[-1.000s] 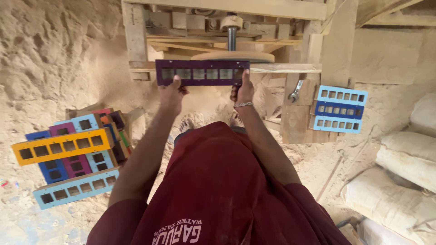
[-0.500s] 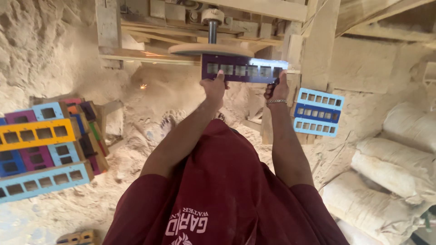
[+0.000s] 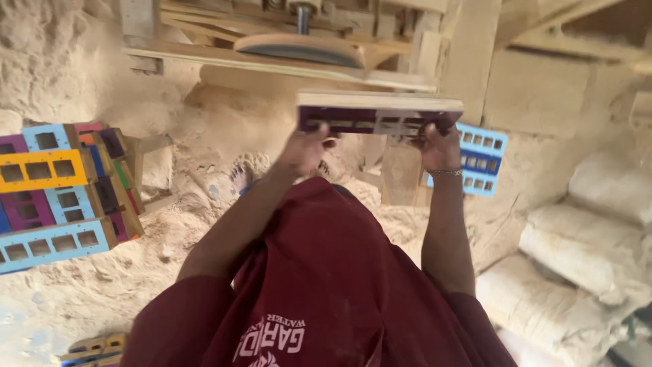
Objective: The person repeatedly presses the edges of several colorful rectangular plastic molds against a rotating grinding wheel to smooth them. They handle each mold one at a time, rotating it to grind different edges, then place the finished pieces on a nearby wooden board.
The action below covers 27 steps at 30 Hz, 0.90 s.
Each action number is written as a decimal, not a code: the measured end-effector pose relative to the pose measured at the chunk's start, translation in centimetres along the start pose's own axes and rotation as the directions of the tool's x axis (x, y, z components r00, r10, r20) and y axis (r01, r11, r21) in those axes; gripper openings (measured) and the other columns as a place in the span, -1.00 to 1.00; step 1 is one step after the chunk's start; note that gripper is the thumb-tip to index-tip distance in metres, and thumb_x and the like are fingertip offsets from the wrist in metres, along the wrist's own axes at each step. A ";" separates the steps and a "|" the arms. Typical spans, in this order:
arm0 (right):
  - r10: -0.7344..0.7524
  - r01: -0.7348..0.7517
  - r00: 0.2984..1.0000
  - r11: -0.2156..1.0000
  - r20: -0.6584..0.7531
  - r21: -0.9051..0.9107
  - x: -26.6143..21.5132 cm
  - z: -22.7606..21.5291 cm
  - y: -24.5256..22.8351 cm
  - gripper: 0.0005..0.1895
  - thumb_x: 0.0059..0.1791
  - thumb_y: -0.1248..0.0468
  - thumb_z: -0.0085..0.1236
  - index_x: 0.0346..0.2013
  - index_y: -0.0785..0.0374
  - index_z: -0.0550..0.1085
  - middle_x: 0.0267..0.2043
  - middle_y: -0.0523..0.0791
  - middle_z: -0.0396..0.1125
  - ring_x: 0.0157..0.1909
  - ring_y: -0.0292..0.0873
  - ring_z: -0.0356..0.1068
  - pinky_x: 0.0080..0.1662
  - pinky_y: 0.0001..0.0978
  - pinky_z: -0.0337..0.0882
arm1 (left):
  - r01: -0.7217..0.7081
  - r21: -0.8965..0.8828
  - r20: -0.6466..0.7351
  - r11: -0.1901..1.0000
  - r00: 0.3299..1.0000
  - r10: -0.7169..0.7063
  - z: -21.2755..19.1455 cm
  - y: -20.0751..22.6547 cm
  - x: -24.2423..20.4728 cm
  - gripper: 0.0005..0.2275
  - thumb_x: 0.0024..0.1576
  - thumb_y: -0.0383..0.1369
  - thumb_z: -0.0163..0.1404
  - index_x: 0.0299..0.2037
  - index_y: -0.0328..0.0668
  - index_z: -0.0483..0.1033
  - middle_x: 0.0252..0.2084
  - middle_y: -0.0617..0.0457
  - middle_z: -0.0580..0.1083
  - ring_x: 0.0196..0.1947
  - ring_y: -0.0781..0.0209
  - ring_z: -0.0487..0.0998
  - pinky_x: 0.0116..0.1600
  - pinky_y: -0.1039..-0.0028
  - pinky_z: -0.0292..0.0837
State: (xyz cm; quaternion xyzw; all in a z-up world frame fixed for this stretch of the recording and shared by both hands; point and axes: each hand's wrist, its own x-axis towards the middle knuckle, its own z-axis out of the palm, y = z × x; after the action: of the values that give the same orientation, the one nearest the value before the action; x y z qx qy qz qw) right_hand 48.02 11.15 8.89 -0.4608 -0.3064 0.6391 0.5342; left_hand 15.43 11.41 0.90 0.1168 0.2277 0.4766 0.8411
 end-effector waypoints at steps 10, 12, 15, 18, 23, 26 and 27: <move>-0.181 0.169 0.983 0.903 0.007 -0.395 -3.8 9.7 -1.4 -0.49 -0.12 0.57 0.24 0.07 0.25 0.32 -0.05 -0.07 0.40 -0.03 -0.14 0.54 0.00 -0.16 0.67 | 0.005 0.903 -0.231 0.430 0.849 0.475 -1.1 6.7 -8.4 -0.13 -0.09 -0.36 0.38 0.38 -0.19 0.03 0.31 -0.22 0.18 0.20 -0.14 0.39 0.20 0.10 0.48; -0.236 0.262 0.963 0.691 0.132 -0.674 -3.9 11.7 -1.9 -0.41 -0.13 0.52 0.42 0.07 0.31 0.29 0.00 -0.06 0.35 0.01 -0.17 0.51 0.01 -0.23 0.65 | -0.227 0.973 0.217 -0.051 0.807 0.549 0.2 7.6 -9.3 -0.17 -0.02 -0.35 0.43 0.39 -0.29 0.11 0.36 -0.24 0.18 0.31 -0.25 0.33 0.36 0.12 0.34; -0.228 0.389 0.921 0.469 0.318 -0.792 -3.8 15.0 -2.1 -0.37 -0.12 0.49 0.51 0.11 0.32 0.32 0.00 -0.01 0.34 -0.02 -0.17 0.47 -0.03 -0.29 0.61 | -0.263 0.965 0.258 -0.022 0.922 0.289 2.1 8.4 -8.3 -0.23 0.01 -0.27 0.37 0.39 -0.24 0.18 0.24 -0.25 0.31 0.20 -0.18 0.38 0.31 0.23 0.29; -0.195 0.384 0.923 0.407 0.332 -0.829 -2.8 17.5 -1.0 -0.35 -0.11 0.42 0.51 0.15 0.34 0.30 0.03 -0.03 0.35 0.05 -0.15 0.43 -0.03 -0.26 0.56 | -0.175 0.929 0.143 0.326 0.982 0.122 2.2 8.3 -7.2 -0.43 0.25 -0.26 0.13 0.44 -0.16 0.19 0.15 -0.11 0.42 0.14 0.07 0.44 0.29 0.37 0.35; 0.130 -0.124 0.990 0.696 -0.046 -0.708 -0.2 21.7 8.0 -0.42 0.15 -0.17 -0.15 0.20 0.24 0.33 -0.07 -0.11 0.38 -0.05 -0.17 0.42 -0.13 -0.36 0.55 | -0.132 0.511 -0.082 0.849 0.976 0.202 0.1 6.2 -7.2 -0.57 0.35 -0.26 -0.09 0.36 -0.31 0.20 0.06 -0.03 0.46 0.01 0.23 0.49 0.12 0.38 0.47; 0.113 -0.109 0.994 0.938 -0.008 -0.328 0.2 23.4 14.6 -0.33 0.20 -0.23 -0.23 0.34 0.25 0.29 0.21 -0.10 0.35 0.22 -0.21 0.34 0.17 -0.38 0.41 | -0.003 0.568 -0.308 0.823 0.927 0.216 -1.3 6.1 -6.7 -0.64 0.36 -0.27 -0.10 0.26 -0.36 0.28 0.05 -0.07 0.48 0.00 0.23 0.49 0.12 0.40 0.44; 0.199 -0.205 0.979 0.958 -0.050 -0.200 0.5 23.7 16.3 -0.33 0.17 -0.22 -0.25 0.29 0.25 0.33 0.14 -0.09 0.38 0.14 -0.21 0.40 0.12 -0.36 0.47 | 0.005 0.570 -0.318 0.822 0.924 0.215 -1.8 6.4 -6.3 -0.66 0.36 -0.26 -0.13 0.22 -0.36 0.31 0.01 -0.08 0.49 -0.03 0.21 0.50 0.09 0.38 0.46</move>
State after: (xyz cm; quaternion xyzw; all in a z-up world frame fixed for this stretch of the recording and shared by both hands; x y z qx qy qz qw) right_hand 19.81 10.11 3.52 -0.5513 -0.3138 0.6486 0.4206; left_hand 6.92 9.29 3.67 0.2793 0.5039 0.4482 0.6835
